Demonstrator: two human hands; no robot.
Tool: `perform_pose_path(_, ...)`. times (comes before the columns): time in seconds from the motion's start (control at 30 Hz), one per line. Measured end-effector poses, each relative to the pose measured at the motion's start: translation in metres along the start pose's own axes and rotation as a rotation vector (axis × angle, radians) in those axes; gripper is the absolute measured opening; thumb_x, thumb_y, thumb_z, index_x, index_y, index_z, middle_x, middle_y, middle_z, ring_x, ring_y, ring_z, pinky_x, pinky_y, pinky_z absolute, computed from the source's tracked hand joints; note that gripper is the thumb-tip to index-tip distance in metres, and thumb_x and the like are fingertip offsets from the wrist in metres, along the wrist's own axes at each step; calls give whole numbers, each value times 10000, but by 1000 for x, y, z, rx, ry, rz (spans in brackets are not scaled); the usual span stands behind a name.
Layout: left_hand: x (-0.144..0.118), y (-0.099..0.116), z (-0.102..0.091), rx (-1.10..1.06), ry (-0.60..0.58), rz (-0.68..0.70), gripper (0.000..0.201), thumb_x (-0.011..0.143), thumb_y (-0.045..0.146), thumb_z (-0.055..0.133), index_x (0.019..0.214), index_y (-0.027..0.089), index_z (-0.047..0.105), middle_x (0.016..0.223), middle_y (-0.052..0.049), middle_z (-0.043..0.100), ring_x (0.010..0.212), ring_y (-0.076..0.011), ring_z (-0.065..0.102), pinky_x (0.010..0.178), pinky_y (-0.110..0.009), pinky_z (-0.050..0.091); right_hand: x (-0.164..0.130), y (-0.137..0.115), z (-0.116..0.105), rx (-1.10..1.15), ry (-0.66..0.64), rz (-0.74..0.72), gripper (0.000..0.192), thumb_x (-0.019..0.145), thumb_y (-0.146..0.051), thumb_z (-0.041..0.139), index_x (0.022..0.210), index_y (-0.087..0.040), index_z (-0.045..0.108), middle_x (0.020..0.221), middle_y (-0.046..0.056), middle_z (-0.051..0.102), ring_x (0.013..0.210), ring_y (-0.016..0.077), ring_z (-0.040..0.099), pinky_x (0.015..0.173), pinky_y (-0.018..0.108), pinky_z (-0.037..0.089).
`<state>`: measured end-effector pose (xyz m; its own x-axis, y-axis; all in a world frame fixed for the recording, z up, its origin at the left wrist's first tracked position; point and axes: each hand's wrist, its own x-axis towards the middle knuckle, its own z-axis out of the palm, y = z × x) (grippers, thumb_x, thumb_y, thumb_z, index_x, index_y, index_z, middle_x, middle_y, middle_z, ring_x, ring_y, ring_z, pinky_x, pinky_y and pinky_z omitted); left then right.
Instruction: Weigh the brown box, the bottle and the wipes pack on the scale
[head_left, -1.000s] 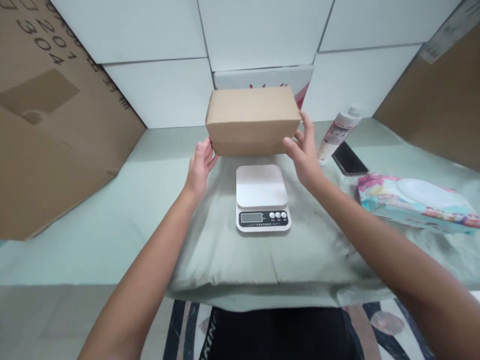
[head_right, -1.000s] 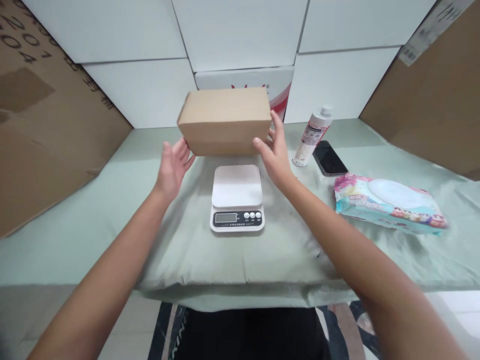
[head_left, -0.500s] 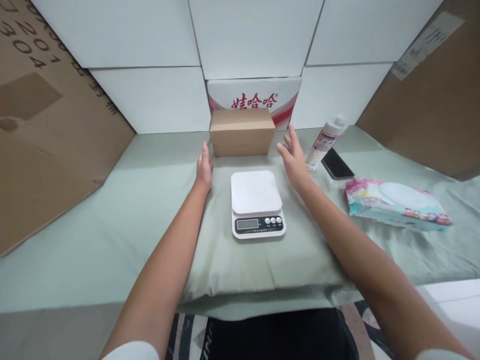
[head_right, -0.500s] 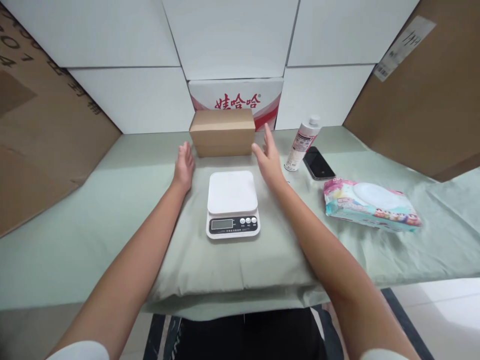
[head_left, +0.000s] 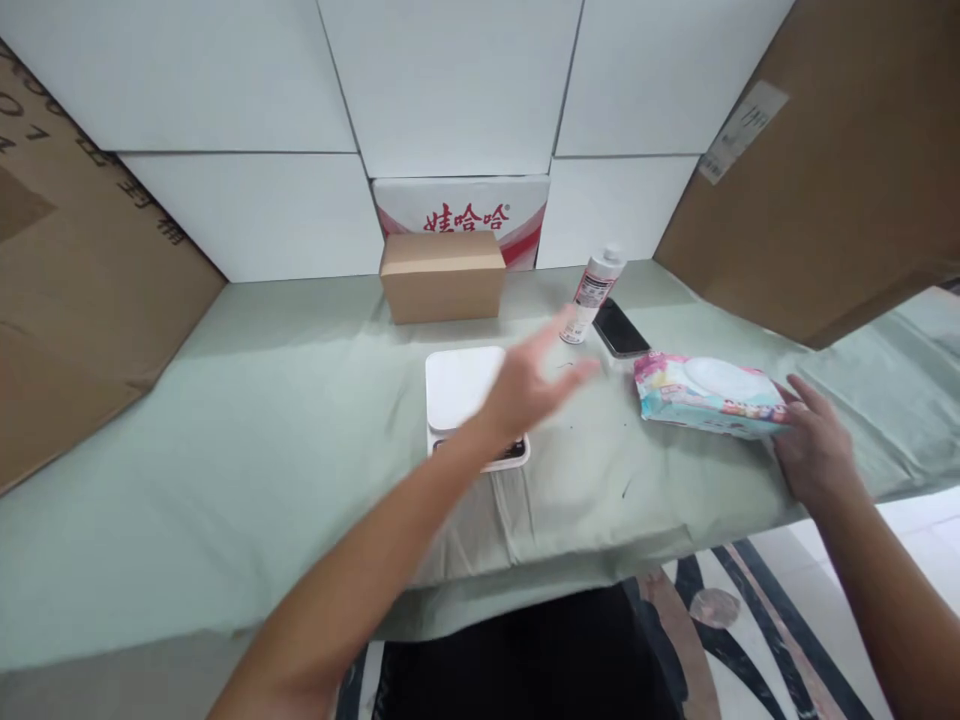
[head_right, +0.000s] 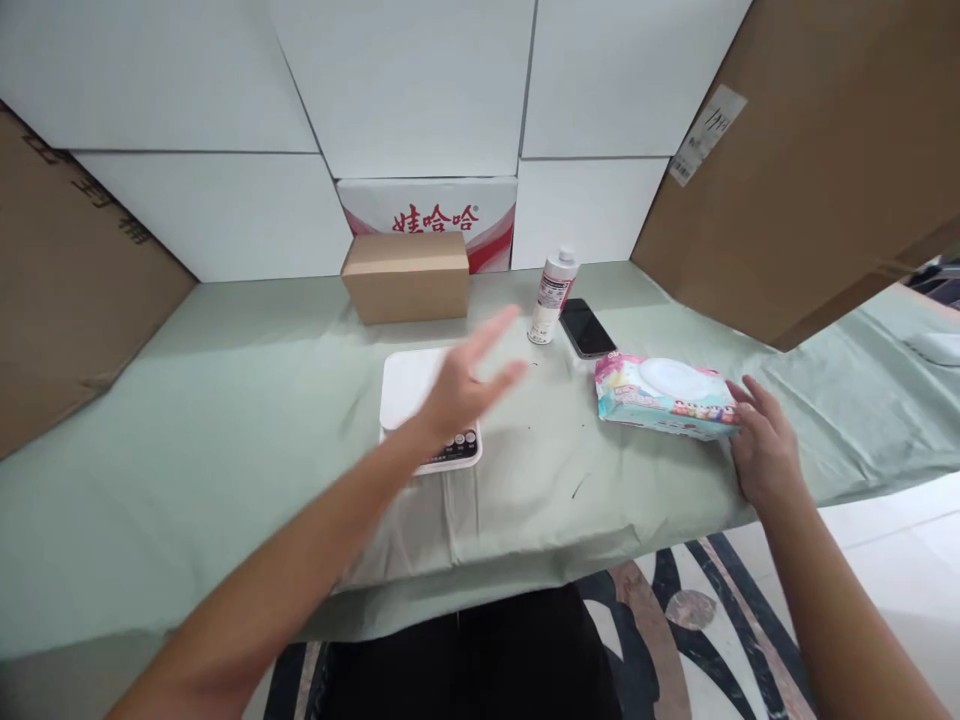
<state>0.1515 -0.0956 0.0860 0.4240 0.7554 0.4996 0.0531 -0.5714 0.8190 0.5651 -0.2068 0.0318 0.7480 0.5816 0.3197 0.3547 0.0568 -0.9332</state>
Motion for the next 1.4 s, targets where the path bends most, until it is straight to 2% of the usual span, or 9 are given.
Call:
perform_pose_path(0.1,23,16,93,70,-355,-247,1275,798,694,822,1742,184,133,1829,-191,133,1711,-373,156,1362,-530,318,-8,-12,23,234,-76,210,566,460,-528,834,994,-343,811,1219,192,749,1016,367,755,827,583,540)
perform_pose_path(0.17,40,9,134,124,-444,-308,1440,702,589,939,1742,166,38,1830,-229,71,1719,-391,91,1351,-563,319,-12,-21,35,317,-55,246,543,478,-499,772,982,-303,822,1171,184,749,1021,365,742,836,569,549)
perform_pose_path(0.33,56,-19,156,101,-476,-206,1302,716,510,955,1716,212,177,1663,-236,426,1530,-406,502,1206,-517,493,-22,-37,51,413,5,257,453,515,-461,708,910,-268,820,1023,151,746,965,366,734,799,565,578)
perform_pose_path(0.47,38,-14,111,87,-418,-10,1222,762,653,891,1710,226,250,1656,-218,420,1524,-395,507,1218,-496,496,-48,-72,69,450,-67,169,445,564,-499,750,939,-275,833,1092,156,768,1081,379,728,961,597,568)
perform_pose_path(0.6,8,1,21,163,-158,245,1203,758,787,806,1695,214,317,1669,-221,451,1578,-395,435,1313,-528,392,-89,-120,123,564,-258,32,481,654,-502,800,1075,-269,782,1215,127,768,1161,346,728,1101,579,544)
perform_pose_path(0.73,-27,-3,-74,291,73,227,1247,690,778,864,1696,263,335,1608,-196,550,1509,-408,525,1282,-562,430,-128,-149,203,643,-488,-92,505,826,-558,757,1238,-279,670,1323,94,725,1237,322,711,1110,554,572)
perform_pose_path(0.83,-56,-22,-117,287,181,141,1260,657,761,899,1687,265,370,1582,-188,584,1475,-406,572,1259,-544,470,-155,-152,249,610,-617,-150,532,903,-641,723,1309,-315,616,1380,69,692,1293,307,681,1130,519,574)
perform_pose_path(1.0,-82,-49,-129,155,294,-13,1271,622,755,925,1662,223,425,1601,-207,572,1484,-429,566,1251,-546,489,-180,-142,271,553,-688,-106,570,919,-676,723,1353,-327,601,1436,65,661,1350,307,641,1190,522,539)
perform_pose_path(1.4,-81,-59,-121,46,243,-92,1256,628,771,914,1649,213,442,1636,-221,542,1544,-430,506,1278,-547,459,-179,-129,266,500,-692,-77,652,906,-692,726,1441,-343,593,1471,72,641,1396,319,604,1252,566,477)
